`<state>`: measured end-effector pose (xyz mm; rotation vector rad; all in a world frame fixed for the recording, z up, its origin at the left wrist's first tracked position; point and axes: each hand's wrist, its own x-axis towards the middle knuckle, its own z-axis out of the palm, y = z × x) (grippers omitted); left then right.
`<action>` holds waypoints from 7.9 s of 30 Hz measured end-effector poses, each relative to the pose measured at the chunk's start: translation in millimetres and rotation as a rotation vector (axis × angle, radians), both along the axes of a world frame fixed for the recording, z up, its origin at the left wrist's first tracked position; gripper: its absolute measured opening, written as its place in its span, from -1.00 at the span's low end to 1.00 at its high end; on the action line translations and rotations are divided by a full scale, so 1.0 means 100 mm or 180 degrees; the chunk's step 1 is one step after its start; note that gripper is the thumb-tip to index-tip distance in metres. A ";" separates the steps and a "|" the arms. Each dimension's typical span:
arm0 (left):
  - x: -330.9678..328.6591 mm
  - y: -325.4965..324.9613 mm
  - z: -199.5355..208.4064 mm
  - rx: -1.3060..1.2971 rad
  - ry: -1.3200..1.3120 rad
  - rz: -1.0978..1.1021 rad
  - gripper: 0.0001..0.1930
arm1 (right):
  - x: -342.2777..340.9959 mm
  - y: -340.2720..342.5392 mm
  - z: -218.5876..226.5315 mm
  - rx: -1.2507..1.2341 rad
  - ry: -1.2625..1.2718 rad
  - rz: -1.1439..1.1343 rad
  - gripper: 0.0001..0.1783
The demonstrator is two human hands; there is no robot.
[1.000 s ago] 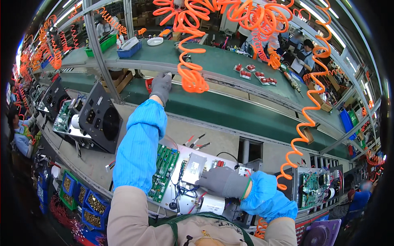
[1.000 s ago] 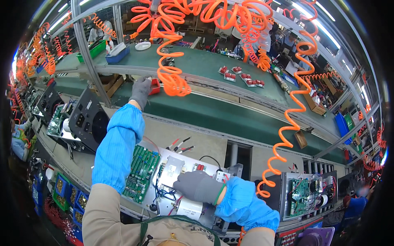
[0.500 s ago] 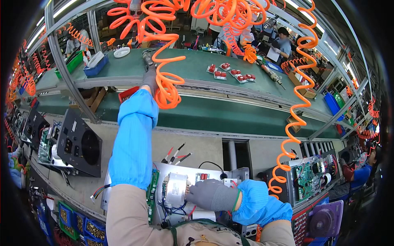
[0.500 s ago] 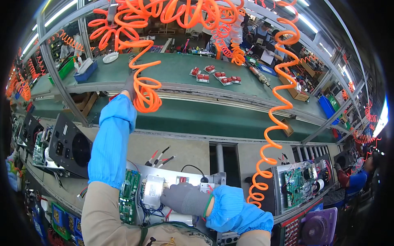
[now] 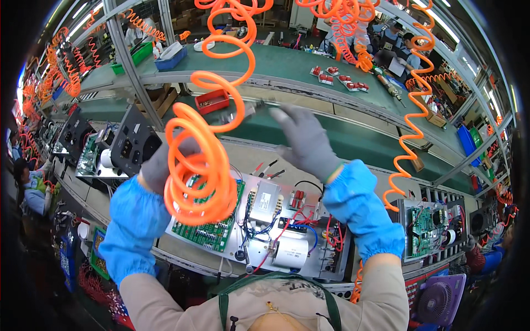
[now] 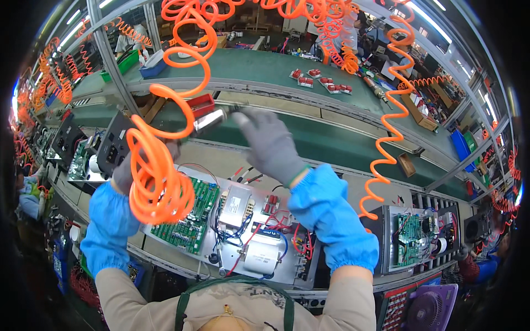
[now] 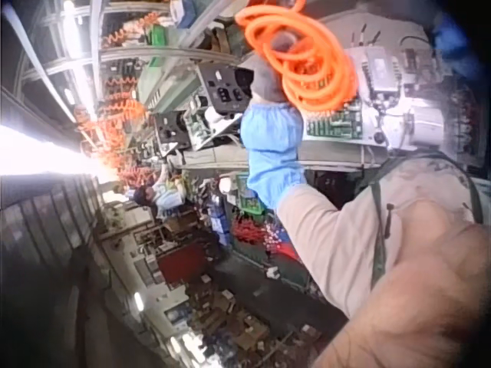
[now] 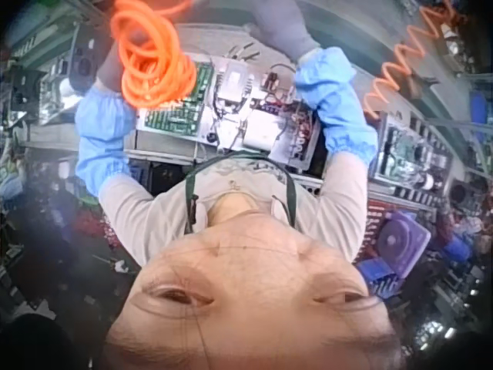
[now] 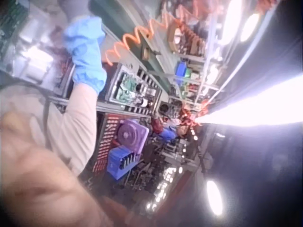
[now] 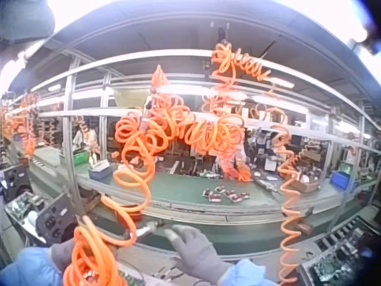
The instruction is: The person assembles an electronic device by connecting red and blue wires to a white motor and a green circuit board. They then secure a control panel into a metal casing using a pneumatic screwdriver to fasten screws.
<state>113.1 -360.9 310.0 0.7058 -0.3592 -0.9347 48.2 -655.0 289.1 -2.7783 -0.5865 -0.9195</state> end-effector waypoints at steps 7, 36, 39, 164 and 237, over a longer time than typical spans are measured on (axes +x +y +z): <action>-0.60 0.44 -0.19 0.0053 -0.1298 -0.0121 -0.54 | -0.13 0.64 -0.12 0.0298 0.1864 0.0736 -0.65; -2.34 -0.46 -1.96 0.3756 -0.3777 0.1774 -0.75 | -0.87 0.85 -0.60 0.4017 0.2892 0.2562 -0.40; -2.35 -0.54 -2.04 0.3888 -0.3605 0.1434 -0.78 | -0.85 0.90 -0.62 0.3878 0.3001 0.2412 -0.40; -2.13 0.26 -1.55 0.3351 -0.5187 0.0654 -0.72 | -2.17 0.54 -0.33 0.1387 0.2068 0.0967 -0.69; -1.50 -1.73 -1.38 0.1134 -0.5284 -0.2078 -0.22 | -3.18 1.65 -1.41 0.0915 0.1224 -0.2723 -0.49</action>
